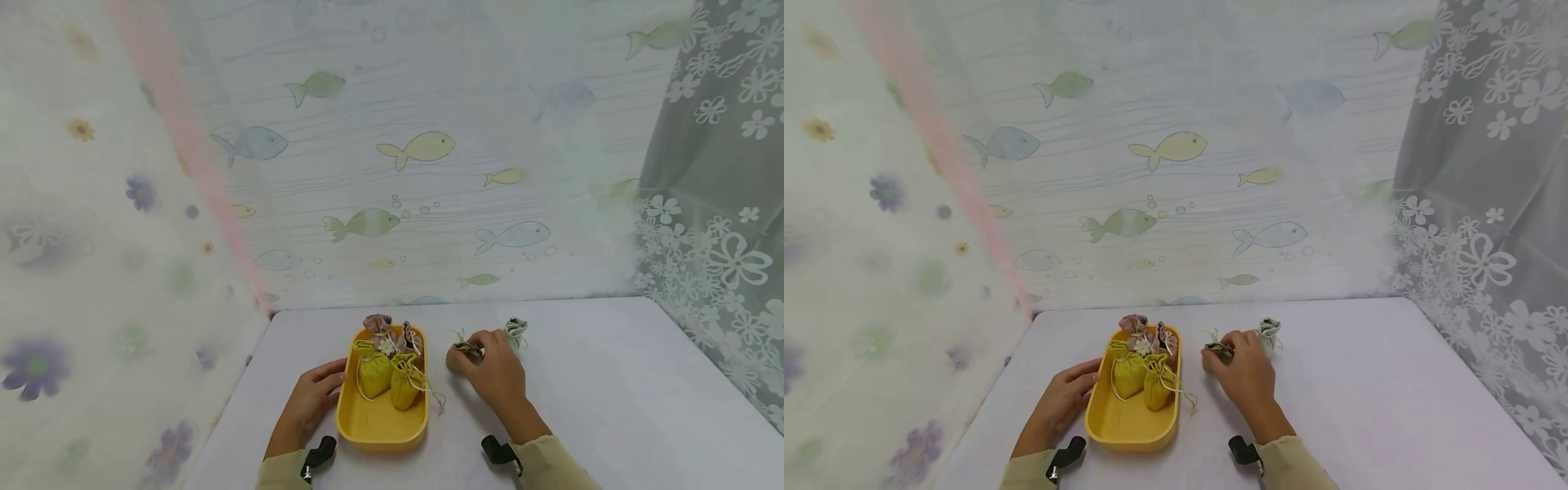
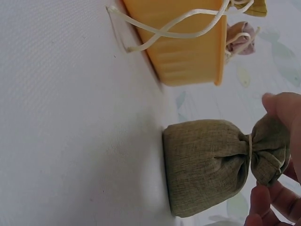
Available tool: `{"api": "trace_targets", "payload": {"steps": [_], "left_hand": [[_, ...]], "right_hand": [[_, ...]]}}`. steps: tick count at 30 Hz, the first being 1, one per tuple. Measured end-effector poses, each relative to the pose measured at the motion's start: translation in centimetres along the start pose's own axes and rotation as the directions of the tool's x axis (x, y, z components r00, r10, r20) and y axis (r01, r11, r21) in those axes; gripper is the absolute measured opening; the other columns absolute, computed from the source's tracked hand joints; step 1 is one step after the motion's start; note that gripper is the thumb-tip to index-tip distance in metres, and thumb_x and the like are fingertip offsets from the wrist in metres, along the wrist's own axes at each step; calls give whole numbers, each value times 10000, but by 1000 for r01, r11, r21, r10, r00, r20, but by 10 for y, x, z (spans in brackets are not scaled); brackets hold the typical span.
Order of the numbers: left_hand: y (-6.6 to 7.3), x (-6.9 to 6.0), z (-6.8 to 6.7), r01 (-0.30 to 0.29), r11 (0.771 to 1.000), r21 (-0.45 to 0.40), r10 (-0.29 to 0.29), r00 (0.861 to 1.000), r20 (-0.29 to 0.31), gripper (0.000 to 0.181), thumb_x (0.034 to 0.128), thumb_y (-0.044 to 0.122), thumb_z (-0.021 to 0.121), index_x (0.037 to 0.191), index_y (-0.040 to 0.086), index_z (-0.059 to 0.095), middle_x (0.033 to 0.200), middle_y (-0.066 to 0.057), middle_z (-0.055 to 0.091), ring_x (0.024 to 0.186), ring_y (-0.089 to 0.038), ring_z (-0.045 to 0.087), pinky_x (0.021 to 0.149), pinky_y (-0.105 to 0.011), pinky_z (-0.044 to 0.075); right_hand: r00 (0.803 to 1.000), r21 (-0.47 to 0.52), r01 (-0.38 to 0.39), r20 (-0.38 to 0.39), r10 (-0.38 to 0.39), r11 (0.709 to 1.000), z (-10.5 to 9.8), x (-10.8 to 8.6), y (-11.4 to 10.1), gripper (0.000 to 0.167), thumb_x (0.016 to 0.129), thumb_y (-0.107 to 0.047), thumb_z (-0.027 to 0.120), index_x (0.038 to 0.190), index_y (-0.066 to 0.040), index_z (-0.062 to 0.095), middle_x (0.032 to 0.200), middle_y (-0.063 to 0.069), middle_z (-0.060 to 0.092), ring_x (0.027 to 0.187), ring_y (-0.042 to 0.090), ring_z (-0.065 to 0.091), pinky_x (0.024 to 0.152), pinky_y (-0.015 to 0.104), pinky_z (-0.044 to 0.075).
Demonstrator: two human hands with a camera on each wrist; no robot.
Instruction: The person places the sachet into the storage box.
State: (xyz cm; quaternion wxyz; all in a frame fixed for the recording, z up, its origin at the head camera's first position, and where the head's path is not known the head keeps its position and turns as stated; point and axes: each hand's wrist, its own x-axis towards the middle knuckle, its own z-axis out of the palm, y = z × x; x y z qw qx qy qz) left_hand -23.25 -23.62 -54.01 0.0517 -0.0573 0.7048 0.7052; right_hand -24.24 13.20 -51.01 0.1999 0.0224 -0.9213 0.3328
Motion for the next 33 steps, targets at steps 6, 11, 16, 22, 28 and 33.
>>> {"api": "trace_targets", "payload": {"steps": [6, 11, 16, 22, 28, 33], "left_hand": [[1, 1, 0, 5, 1000, -5, -5, 1000, -2, 506, 919, 282, 787, 1382, 116, 669, 1461, -88, 613, 1292, -251, 623, 992, -383, 589], [1, 1, 1, 13, 1000, -18, -13, 1000, -3, 499, 920, 263, 785, 1381, 113, 670, 1460, -86, 614, 1290, -244, 624, 994, -389, 589], [0, 1, 1, 14, 1000, -26, -14, 1000, -1, 509, 927, 257, 778, 1394, 95, 656, 1466, -103, 607, 1280, -242, 630, 990, -395, 590], [-1, 1, 0, 14, 999, -36, -14, 1000, 3, 518, 918, 259, 789, 1392, 95, 658, 1465, -99, 609, 1278, -236, 631, 987, -391, 592], [-2, 1, 0, 12, 999, -32, -11, 1000, 15, 531, 922, 269, 786, 1405, 98, 647, 1479, -97, 598, 1294, -238, 622, 994, -393, 588], [-1, 1, 0, 7, 1000, -25, -7, 1000, 14, 531, 924, 272, 783, 1406, 97, 646, 1477, -98, 600, 1287, -240, 625, 994, -396, 589]], "right_hand": [[996, 92, 52, -77, -46, 994, -2, 0, 1, 291, 935, -382, 753, 1062, -123, 715, 1023, 56, 625, 830, 212, 614, 706, 411, 535], [988, 158, 101, -131, -81, 982, -2, 2, 0, 200, 934, -263, 766, 1031, -92, 734, 939, 51, 620, 781, 163, 588, 687, 356, 523], [980, 189, 132, -174, -99, 973, -2, 3, -1, 141, 907, -197, 792, 997, -107, 730, 897, 32, 637, 764, 136, 621, 676, 330, 553], [976, 229, 134, -199, -89, 964, -3, 4, -3, 123, 884, -144, 799, 979, -116, 726, 872, 27, 650, 732, 112, 632, 638, 284, 542], [976, 231, 141, -196, -96, 963, -5, 4, -4, 117, 900, -149, 795, 984, -117, 720, 907, 24, 684, 741, 108, 652, 625, 265, 559], [968, 223, 171, -219, -122, 960, -8, 4, -7, 127, 887, -132, 807, 977, -104, 722, 891, 23, 694, 731, 108, 654, 616, 264, 563]]}}
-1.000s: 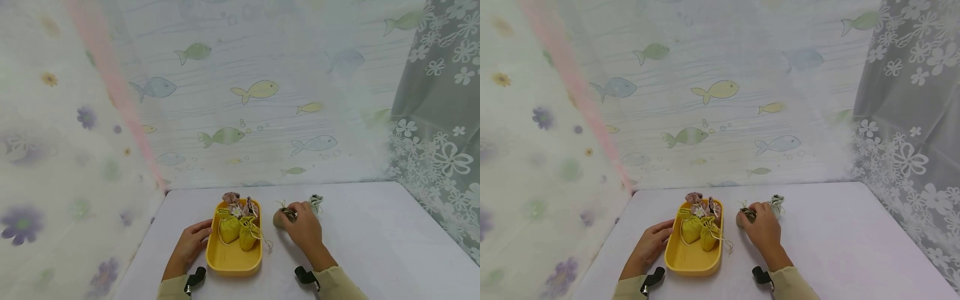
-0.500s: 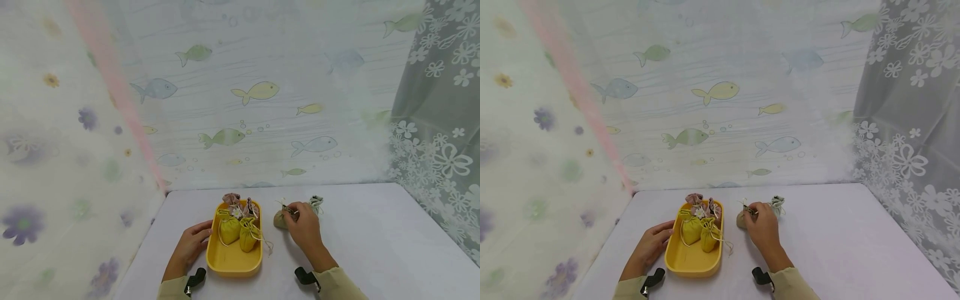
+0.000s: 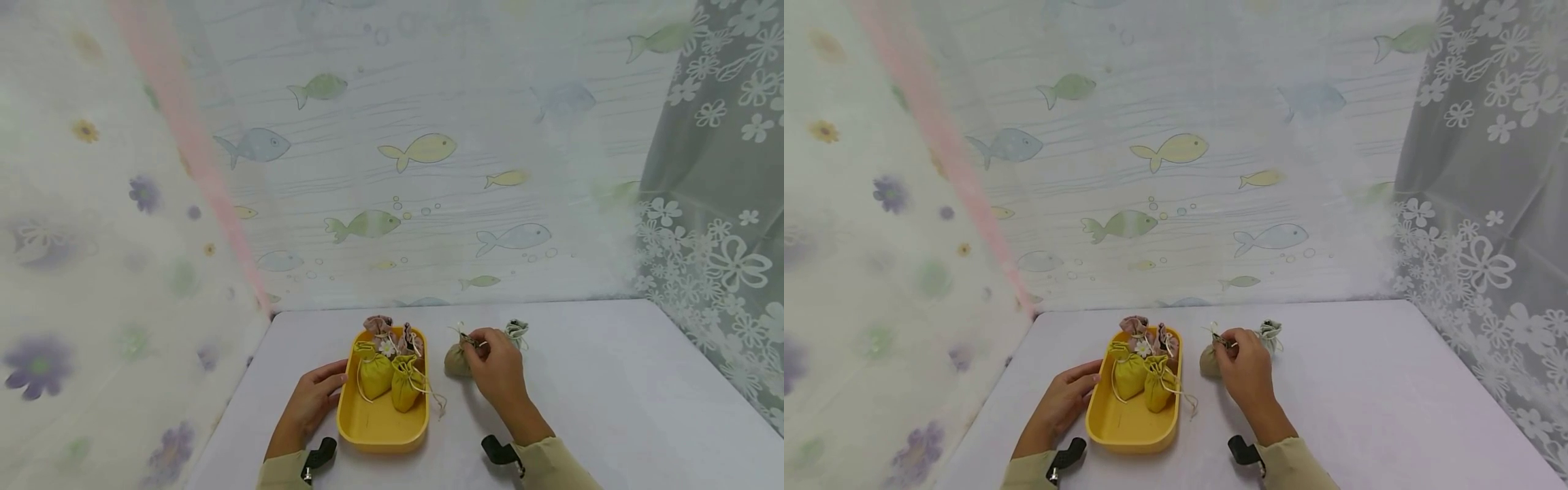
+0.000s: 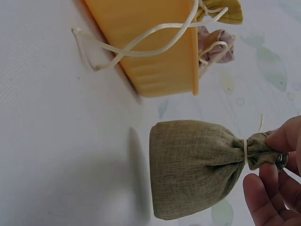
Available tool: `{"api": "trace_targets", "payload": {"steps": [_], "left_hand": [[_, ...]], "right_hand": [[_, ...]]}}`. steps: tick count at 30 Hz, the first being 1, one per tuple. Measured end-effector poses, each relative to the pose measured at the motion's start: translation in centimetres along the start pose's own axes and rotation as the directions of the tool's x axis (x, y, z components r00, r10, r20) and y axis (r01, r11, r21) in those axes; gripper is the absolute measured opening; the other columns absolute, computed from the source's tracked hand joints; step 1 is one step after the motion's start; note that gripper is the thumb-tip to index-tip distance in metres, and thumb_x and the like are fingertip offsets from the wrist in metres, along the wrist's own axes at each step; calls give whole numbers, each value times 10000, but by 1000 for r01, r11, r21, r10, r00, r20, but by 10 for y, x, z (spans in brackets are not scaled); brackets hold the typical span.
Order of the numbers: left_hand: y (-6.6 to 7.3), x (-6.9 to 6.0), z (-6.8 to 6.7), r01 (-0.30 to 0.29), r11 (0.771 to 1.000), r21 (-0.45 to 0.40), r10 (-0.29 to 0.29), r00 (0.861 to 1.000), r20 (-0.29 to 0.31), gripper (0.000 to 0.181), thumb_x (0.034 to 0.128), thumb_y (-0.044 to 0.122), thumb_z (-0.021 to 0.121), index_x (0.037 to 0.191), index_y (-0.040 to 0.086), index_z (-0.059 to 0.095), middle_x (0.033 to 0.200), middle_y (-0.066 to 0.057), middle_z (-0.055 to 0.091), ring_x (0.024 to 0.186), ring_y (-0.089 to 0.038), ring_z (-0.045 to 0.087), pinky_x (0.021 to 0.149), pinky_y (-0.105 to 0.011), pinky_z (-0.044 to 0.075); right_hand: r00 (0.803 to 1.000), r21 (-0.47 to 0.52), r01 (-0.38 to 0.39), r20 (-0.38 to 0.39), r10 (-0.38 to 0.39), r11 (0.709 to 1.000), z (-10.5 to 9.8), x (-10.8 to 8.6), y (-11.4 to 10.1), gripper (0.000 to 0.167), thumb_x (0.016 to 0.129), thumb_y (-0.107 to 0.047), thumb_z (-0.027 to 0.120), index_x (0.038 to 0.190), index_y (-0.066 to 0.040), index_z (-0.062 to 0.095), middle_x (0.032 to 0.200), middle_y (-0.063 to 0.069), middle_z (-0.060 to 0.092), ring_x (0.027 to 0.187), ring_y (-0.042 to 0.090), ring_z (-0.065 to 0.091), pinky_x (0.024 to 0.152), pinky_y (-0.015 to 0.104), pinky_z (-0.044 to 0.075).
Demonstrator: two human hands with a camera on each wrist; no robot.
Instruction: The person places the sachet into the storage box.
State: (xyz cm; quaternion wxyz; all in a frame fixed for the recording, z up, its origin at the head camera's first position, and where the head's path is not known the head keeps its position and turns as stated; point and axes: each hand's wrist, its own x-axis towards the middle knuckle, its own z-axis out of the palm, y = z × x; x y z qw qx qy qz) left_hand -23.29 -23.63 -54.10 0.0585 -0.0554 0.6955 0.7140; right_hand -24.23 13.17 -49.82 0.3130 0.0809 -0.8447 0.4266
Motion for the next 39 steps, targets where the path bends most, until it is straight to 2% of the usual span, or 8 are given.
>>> {"api": "trace_targets", "payload": {"steps": [7, 16, 25, 39], "left_hand": [[2, -1, 1, 5, 1000, 10, -4, 1000, -19, 513, 921, 272, 786, 1393, 111, 661, 1471, -90, 607, 1287, -242, 626, 988, -389, 591], [2, -2, 1, -2, 1000, -14, 2, 1000, -9, 505, 927, 251, 782, 1387, 82, 660, 1463, -113, 609, 1268, -243, 635, 980, -386, 595], [2, -2, 1, 9, 1000, -4, -9, 1000, -13, 507, 916, 254, 790, 1388, 115, 666, 1468, -82, 610, 1292, -235, 623, 992, -377, 589], [1, 0, -1, -9, 1000, -6, 9, 1000, -3, 545, 915, 275, 793, 1403, 79, 646, 1469, -116, 605, 1264, -240, 639, 978, -382, 595]], "right_hand": [[1000, 1, 20, -10, -20, 1000, -5, 2, -6, 123, 884, -124, 806, 974, -105, 725, 895, 19, 694, 734, 99, 643, 616, 263, 556], [999, 19, 50, -20, -50, 999, -10, 3, -16, 127, 881, -124, 813, 969, -111, 723, 923, 18, 699, 729, 102, 653, 622, 286, 570], [994, 42, 112, 0, -113, 993, -6, 2, -25, 128, 877, -118, 817, 960, -126, 719, 913, -8, 681, 722, 68, 632, 621, 277, 572], [983, 77, 183, -7, -183, 980, -6, 9, -41, 129, 886, -94, 795, 982, -127, 715, 945, -10, 669, 738, 76, 633, 616, 315, 601]]}}
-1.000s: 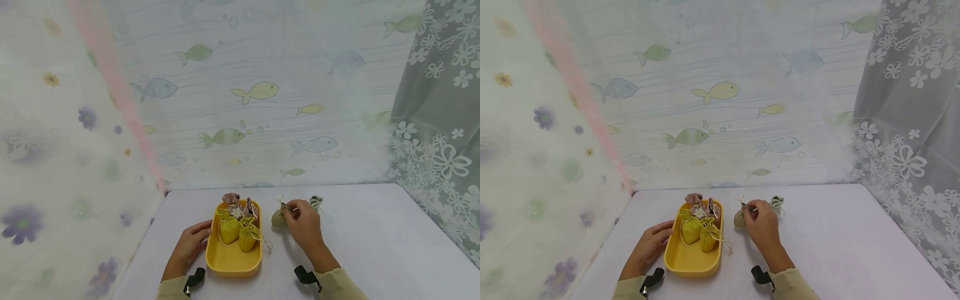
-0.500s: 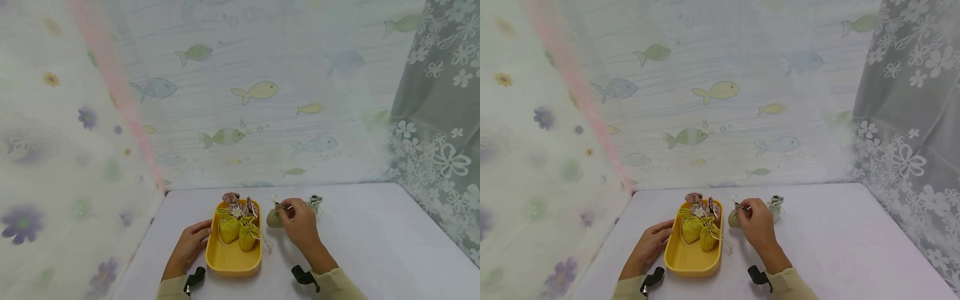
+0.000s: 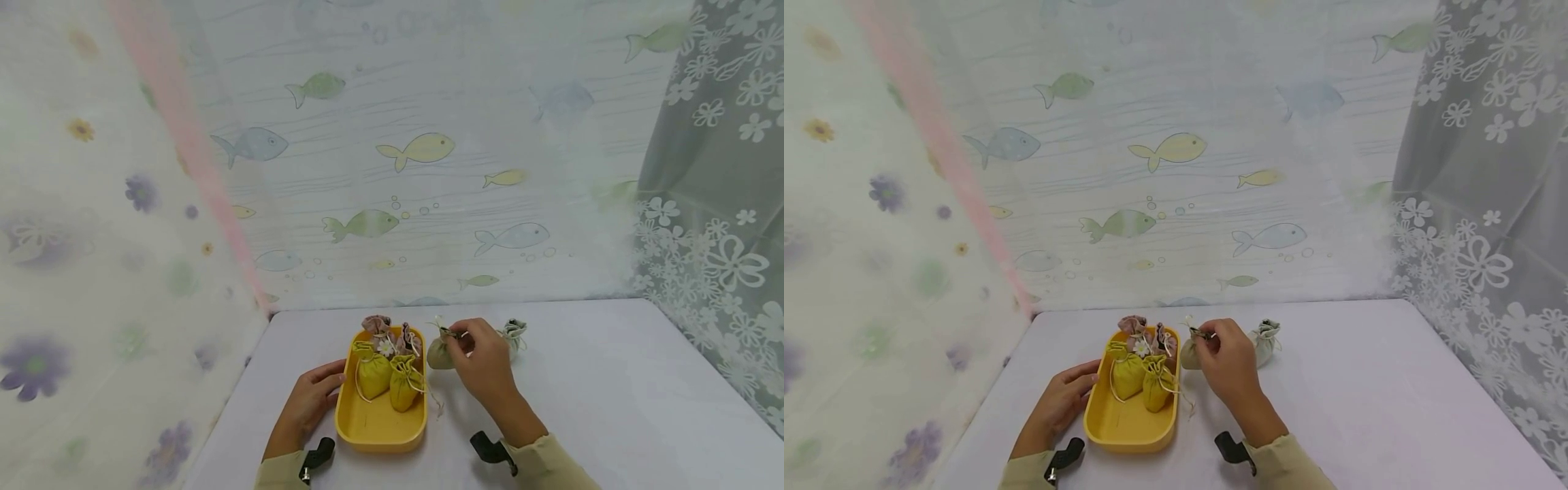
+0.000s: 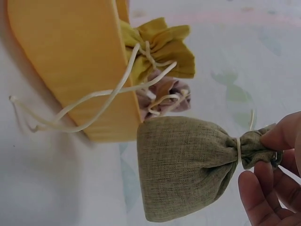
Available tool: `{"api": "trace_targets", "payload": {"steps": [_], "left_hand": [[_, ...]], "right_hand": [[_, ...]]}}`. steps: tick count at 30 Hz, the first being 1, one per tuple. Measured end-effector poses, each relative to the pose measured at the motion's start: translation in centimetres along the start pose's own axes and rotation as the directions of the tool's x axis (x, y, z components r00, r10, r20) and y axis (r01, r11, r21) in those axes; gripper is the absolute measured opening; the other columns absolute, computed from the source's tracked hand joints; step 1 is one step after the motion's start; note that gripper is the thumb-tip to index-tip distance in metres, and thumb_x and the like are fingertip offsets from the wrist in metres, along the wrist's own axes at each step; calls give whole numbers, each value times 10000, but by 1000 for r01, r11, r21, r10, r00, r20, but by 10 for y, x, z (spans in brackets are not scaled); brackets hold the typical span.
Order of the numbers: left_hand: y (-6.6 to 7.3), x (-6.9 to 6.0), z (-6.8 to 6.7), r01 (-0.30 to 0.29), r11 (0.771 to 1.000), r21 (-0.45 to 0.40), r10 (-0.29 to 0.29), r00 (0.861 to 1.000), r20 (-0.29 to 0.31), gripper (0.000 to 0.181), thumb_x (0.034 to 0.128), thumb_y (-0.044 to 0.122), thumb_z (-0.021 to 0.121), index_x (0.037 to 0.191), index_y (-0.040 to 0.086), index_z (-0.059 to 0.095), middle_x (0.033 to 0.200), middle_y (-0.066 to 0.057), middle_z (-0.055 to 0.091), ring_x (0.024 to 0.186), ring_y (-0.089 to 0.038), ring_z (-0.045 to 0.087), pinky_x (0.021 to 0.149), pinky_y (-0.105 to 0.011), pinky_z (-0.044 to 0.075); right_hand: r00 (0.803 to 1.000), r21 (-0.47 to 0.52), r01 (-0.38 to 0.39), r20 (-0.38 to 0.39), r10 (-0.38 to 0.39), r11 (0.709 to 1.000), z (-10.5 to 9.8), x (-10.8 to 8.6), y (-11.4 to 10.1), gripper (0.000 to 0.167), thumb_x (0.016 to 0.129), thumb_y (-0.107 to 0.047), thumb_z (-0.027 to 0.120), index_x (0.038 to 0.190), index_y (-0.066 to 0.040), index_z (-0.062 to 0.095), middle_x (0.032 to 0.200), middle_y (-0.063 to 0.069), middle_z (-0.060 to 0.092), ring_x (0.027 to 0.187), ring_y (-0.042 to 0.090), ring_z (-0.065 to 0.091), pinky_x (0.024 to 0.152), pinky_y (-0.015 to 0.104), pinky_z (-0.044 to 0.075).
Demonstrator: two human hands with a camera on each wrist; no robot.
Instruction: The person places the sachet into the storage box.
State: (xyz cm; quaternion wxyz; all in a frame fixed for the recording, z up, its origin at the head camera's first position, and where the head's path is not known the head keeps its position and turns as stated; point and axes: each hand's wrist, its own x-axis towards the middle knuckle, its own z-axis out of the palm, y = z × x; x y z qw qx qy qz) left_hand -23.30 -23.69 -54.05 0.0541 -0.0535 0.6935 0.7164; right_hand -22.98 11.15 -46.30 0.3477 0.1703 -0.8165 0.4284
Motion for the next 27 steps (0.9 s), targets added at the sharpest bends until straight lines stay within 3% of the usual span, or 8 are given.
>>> {"api": "trace_targets", "payload": {"steps": [6, 13, 27], "left_hand": [[0, -1, 0, 2, 1000, 2, -2, 1000, 4, 546, 912, 285, 795, 1404, 97, 650, 1476, -98, 602, 1280, -237, 630, 988, -383, 591], [0, -1, 0, 4, 1000, -2, -4, 1000, 10, 551, 907, 290, 800, 1405, 106, 650, 1477, -91, 602, 1293, -242, 622, 999, -391, 585], [1, -2, 1, 5, 1000, 1, -5, 1000, 2, 541, 903, 291, 803, 1393, 113, 661, 1469, -82, 608, 1295, -243, 621, 997, -384, 586]], "right_hand": [[1000, 7, 13, 9, -13, 1000, -1, 4, -10, 125, 891, -102, 792, 982, -132, 712, 947, -14, 663, 745, 72, 629, 616, 321, 604], [998, 30, 12, 56, -13, 999, -4, 9, -26, 146, 889, -108, 801, 993, -151, 708, 957, -39, 647, 751, 29, 616, 645, 245, 604], [991, 125, 88, 85, -99, 988, -10, 14, -56, 152, 884, -91, 796, 991, -150, 704, 940, -49, 649, 740, 28, 613, 645, 220, 600]]}}
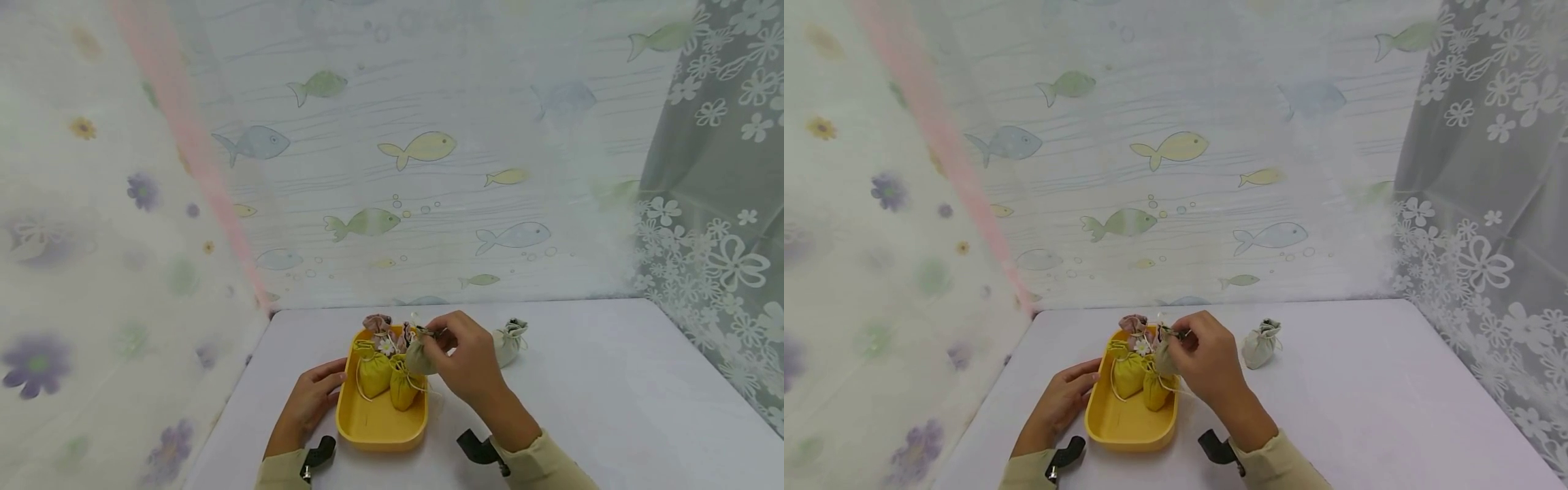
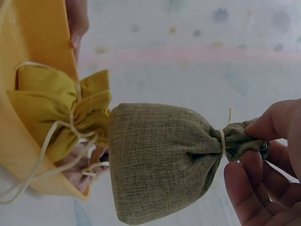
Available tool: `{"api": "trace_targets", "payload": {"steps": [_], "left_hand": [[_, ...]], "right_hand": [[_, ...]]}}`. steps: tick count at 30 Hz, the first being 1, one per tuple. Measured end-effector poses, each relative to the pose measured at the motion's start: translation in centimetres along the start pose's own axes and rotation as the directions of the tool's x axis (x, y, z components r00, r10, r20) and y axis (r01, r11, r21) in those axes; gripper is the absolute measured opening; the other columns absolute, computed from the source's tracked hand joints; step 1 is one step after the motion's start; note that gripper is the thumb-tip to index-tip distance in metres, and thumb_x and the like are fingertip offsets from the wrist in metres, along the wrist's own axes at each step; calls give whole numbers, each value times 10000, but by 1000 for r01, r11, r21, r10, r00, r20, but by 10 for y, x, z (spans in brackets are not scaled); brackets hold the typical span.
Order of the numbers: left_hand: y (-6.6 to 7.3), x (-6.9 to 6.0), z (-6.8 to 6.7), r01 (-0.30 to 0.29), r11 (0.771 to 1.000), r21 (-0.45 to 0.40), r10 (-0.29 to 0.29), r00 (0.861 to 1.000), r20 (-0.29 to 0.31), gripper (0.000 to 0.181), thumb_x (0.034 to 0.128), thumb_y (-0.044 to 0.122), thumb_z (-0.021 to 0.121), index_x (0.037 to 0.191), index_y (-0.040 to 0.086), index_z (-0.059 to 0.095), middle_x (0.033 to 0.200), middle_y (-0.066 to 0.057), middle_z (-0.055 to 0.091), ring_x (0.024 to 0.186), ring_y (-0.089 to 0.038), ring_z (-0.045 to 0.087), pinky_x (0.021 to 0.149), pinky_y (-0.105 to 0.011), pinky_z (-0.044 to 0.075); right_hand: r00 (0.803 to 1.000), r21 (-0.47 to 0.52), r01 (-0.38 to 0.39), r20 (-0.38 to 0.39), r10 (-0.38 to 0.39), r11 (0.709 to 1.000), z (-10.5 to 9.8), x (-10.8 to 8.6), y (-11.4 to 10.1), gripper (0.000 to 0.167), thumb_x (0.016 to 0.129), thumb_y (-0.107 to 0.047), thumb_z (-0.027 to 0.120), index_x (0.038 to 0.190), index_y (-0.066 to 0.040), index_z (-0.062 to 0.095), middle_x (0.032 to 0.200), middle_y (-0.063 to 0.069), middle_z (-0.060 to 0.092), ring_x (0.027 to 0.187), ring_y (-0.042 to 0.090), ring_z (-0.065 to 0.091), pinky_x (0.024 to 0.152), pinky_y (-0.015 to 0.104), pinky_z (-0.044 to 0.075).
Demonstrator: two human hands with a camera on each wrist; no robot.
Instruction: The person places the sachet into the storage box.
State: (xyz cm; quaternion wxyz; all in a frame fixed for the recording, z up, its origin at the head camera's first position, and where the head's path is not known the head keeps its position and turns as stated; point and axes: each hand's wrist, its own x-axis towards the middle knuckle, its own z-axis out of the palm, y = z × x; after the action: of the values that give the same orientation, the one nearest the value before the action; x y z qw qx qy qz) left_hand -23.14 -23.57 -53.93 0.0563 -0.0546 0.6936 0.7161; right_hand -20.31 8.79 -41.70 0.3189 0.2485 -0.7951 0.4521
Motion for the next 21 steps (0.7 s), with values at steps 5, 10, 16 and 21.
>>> {"api": "trace_targets", "payload": {"steps": [5, 10, 16, 21], "left_hand": [[0, 1, 0, -4, 1000, 3, 4, 1000, -1, 533, 906, 286, 799, 1391, 113, 663, 1466, -82, 611, 1289, -241, 625, 989, -380, 590], [-1, 2, -1, -6, 1000, 3, 6, 1000, 1, 527, 919, 274, 786, 1398, 99, 654, 1470, -98, 605, 1286, -245, 626, 983, -378, 592], [0, 1, 0, 1, 1000, 8, -1, 1000, -8, 532, 903, 298, 802, 1386, 119, 667, 1467, -79, 610, 1290, -242, 626, 984, -376, 592], [0, 1, -1, -2, 1000, -9, 2, 1000, -2, 525, 917, 270, 789, 1392, 90, 657, 1465, -102, 610, 1279, -243, 632, 985, -385, 593]], "right_hand": [[999, 45, 18, 36, -19, 999, 5, 0, -7, 148, 887, -95, 795, 985, -157, 704, 925, -58, 650, 735, 23, 604, 643, 217, 598], [999, 79, 11, 47, -15, 997, 10, 1, -13, 163, 873, -99, 804, 981, -163, 701, 916, -66, 652, 720, 18, 602, 639, 213, 597], [995, 125, 4, 100, -17, 992, 19, 4, -22, 158, 880, -119, 805, 980, -184, 701, 928, -97, 654, 723, 27, 603, 644, 200, 595], [988, 185, 13, 152, -42, 983, 29, 4, -32, 137, 886, -110, 792, 979, -170, 712, 911, -96, 650, 722, 48, 601, 632, 206, 587]]}}
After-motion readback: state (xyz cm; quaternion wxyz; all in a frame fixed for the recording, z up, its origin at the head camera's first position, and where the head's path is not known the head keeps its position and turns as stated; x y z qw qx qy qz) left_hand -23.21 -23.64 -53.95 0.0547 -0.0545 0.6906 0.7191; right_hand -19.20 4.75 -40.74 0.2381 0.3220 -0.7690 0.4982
